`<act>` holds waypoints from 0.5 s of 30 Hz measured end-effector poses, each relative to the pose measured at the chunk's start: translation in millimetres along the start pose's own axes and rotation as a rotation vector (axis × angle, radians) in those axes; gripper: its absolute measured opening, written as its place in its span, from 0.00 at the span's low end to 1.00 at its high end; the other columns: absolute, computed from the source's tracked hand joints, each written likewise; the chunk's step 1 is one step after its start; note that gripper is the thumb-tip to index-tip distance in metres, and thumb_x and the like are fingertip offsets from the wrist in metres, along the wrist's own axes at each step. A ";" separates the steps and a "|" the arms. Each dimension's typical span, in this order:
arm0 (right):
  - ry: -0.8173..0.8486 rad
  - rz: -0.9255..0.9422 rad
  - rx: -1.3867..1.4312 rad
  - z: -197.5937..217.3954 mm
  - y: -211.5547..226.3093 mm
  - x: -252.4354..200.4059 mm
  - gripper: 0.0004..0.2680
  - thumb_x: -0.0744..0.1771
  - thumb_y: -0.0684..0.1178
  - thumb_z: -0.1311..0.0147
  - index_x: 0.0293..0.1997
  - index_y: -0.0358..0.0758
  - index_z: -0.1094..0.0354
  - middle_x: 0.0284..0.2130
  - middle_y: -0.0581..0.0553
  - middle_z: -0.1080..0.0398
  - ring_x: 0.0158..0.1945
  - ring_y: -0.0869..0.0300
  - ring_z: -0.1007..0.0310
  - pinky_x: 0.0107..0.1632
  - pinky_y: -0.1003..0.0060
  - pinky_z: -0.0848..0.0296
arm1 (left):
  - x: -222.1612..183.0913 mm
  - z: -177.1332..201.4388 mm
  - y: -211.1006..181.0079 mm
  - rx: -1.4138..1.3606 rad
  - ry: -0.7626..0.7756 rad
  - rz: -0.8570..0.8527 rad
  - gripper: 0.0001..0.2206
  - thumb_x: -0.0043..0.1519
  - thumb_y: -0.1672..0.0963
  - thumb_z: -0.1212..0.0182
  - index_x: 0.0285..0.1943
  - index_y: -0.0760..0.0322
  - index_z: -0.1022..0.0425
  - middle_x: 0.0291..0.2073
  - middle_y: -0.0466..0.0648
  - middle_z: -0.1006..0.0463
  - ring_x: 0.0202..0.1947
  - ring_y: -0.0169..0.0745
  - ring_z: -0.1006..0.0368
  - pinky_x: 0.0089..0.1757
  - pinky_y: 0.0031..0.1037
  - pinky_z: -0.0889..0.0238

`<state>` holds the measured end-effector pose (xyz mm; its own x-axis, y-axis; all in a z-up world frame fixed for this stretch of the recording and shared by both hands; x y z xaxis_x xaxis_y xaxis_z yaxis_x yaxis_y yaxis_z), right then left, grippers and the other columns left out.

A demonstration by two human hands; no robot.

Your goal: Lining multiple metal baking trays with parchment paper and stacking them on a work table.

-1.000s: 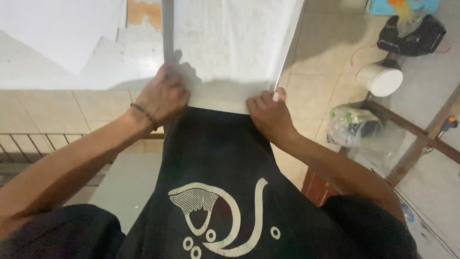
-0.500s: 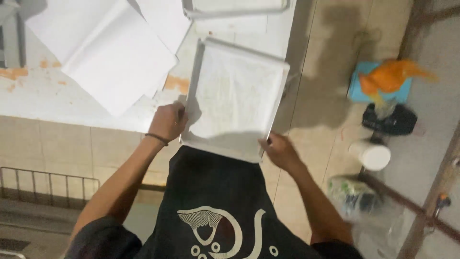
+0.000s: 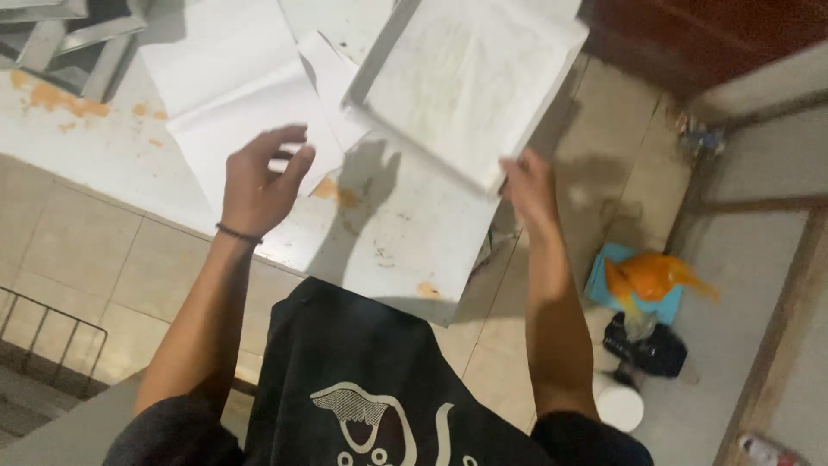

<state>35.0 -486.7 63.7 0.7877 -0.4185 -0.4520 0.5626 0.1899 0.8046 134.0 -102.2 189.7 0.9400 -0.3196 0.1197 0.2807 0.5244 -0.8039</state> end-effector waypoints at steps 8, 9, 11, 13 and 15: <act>0.016 0.053 0.432 -44.5 6.8 146.1 0.10 0.70 0.46 0.46 0.50 0.28 0.39 0.42 0.28 0.32 0.48 0.34 0.23 0.46 0.42 0.18 | -77.0 72.8 68.0 -0.086 -0.023 0.552 0.16 0.69 0.54 0.39 0.59 0.70 0.22 0.51 0.61 0.20 0.52 0.67 0.24 0.45 0.46 0.24; 0.032 0.064 0.418 -38.2 -5.9 145.7 0.10 0.70 0.46 0.46 0.50 0.28 0.39 0.42 0.28 0.32 0.48 0.34 0.23 0.46 0.42 0.18 | -80.1 81.2 82.4 -0.095 -0.043 0.559 0.16 0.69 0.54 0.39 0.59 0.70 0.22 0.51 0.61 0.20 0.52 0.67 0.24 0.45 0.46 0.24; -0.031 -0.057 0.509 -29.3 -29.4 152.3 0.08 0.70 0.48 0.46 0.45 0.33 0.37 0.32 0.44 0.33 0.40 0.50 0.18 0.43 0.50 0.14 | -84.9 104.1 113.2 -0.088 -0.069 0.591 0.14 0.69 0.54 0.38 0.58 0.68 0.20 0.49 0.60 0.19 0.51 0.66 0.24 0.46 0.46 0.25; -0.095 -0.022 0.277 -12.8 -18.3 134.1 0.10 0.71 0.52 0.46 0.48 0.34 0.35 0.34 0.42 0.32 0.42 0.48 0.19 0.44 0.48 0.17 | -69.3 141.9 145.9 -0.023 -0.117 0.480 0.14 0.68 0.54 0.38 0.57 0.70 0.20 0.46 0.63 0.18 0.49 0.69 0.23 0.44 0.49 0.26; -0.167 0.015 0.051 -4.5 -4.2 116.7 0.13 0.71 0.57 0.46 0.50 0.36 0.34 0.36 0.40 0.31 0.44 0.46 0.21 0.45 0.46 0.20 | -41.6 188.5 194.7 0.053 -0.152 0.372 0.15 0.68 0.55 0.37 0.56 0.72 0.19 0.44 0.66 0.18 0.46 0.72 0.23 0.43 0.52 0.27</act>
<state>125.7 -532.3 5.9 0.7408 -0.5584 -0.3734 0.5347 0.1537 0.8309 186.1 162.0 138.1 0.9962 0.0176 -0.0858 -0.0781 0.6232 -0.7781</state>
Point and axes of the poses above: each hand's wrist, its own x-axis towards the middle knuckle, its own z-axis out of the back of the hand, y = z × x, the point moved 4 cm from there along x, towards the middle knuckle
